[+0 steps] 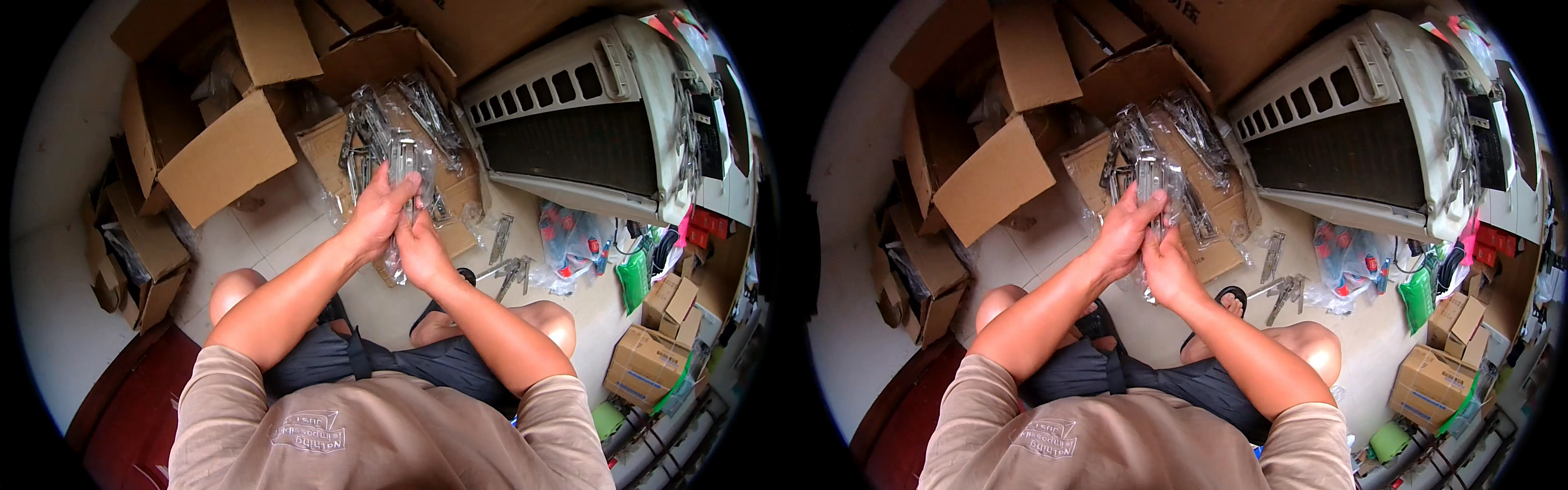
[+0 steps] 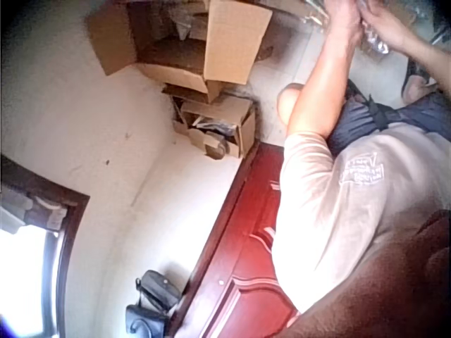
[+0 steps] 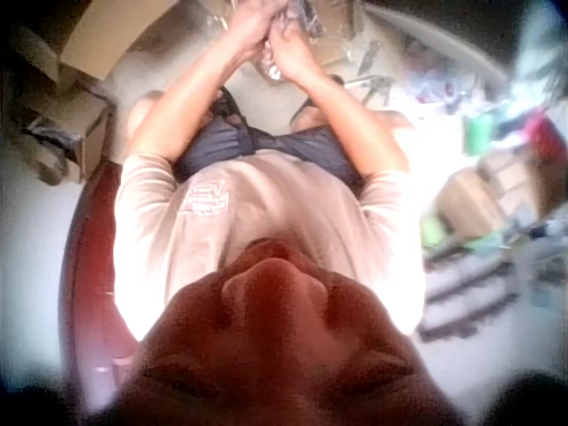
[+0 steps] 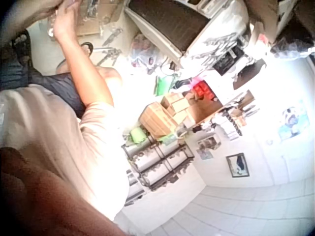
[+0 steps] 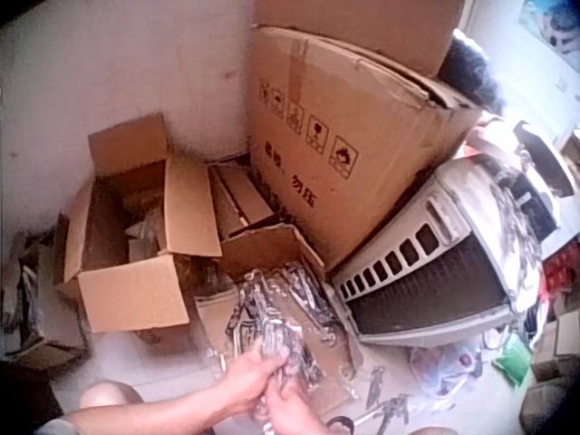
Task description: The person takes metal hinges out of a cardboard box and removes them from their plastic sleeves. They سپس open and close the hinges to verify their mechanical movement.
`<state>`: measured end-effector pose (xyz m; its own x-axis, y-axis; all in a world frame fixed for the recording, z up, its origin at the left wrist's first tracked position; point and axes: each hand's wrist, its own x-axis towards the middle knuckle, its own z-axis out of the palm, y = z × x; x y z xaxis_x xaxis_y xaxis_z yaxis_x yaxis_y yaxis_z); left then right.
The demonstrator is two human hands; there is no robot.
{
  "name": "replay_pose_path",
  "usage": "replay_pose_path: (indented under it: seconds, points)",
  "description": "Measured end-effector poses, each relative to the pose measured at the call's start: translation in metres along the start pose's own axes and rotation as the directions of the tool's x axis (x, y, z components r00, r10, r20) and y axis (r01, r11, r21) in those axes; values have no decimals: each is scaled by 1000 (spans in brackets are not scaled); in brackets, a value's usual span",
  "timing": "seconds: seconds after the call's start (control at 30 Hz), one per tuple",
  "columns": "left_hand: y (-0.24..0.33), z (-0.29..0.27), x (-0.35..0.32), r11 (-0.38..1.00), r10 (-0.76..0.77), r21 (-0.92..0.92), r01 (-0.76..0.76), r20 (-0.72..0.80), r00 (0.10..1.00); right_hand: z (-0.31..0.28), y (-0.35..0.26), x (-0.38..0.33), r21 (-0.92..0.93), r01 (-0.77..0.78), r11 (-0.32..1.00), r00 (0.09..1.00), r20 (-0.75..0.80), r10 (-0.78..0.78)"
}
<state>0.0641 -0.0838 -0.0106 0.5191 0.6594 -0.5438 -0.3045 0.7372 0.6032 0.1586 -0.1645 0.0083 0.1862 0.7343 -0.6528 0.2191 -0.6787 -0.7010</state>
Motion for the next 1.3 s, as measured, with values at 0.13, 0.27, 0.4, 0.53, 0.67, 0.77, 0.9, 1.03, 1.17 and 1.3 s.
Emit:
replay_pose_path:
  seconds: [0.13,0.27,0.4,0.53,0.67,0.77,0.9,1.03,1.17,1.3]
  points:
    - [-13,-3,-7,999,-32,7,33,-72,997,20,8,-8,-80,3,997,988,-152,-15]
    - [-24,-14,-6,997,-42,-69,31,-168,985,15,8,1,-69,1,998,989,-149,-11]
    - [-26,-27,6,997,-50,-61,43,-117,992,-3,14,21,-115,108,987,988,-94,-119]
    - [-20,-19,5,992,-55,103,68,-126,991,-15,13,22,-306,174,936,982,-14,-187]
    - [-21,-26,10,980,-139,120,157,-140,980,-18,18,26,-356,202,912,977,12,-212]
    - [-17,-35,17,981,-153,107,164,-100,983,-10,21,36,-365,210,907,972,-25,-235]
    - [-8,-43,24,988,-88,122,95,-64,994,-6,17,53,-376,212,902,968,-45,-246]
    - [5,-31,15,937,-65,327,127,-194,979,-7,33,100,-247,284,926,933,-150,-326]
    - [15,-19,0,936,-146,325,134,15,989,-20,56,179,-401,141,905,938,-238,-251]
    - [15,-22,-13,889,-222,419,184,44,974,-21,55,210,-568,36,822,943,-254,-217]
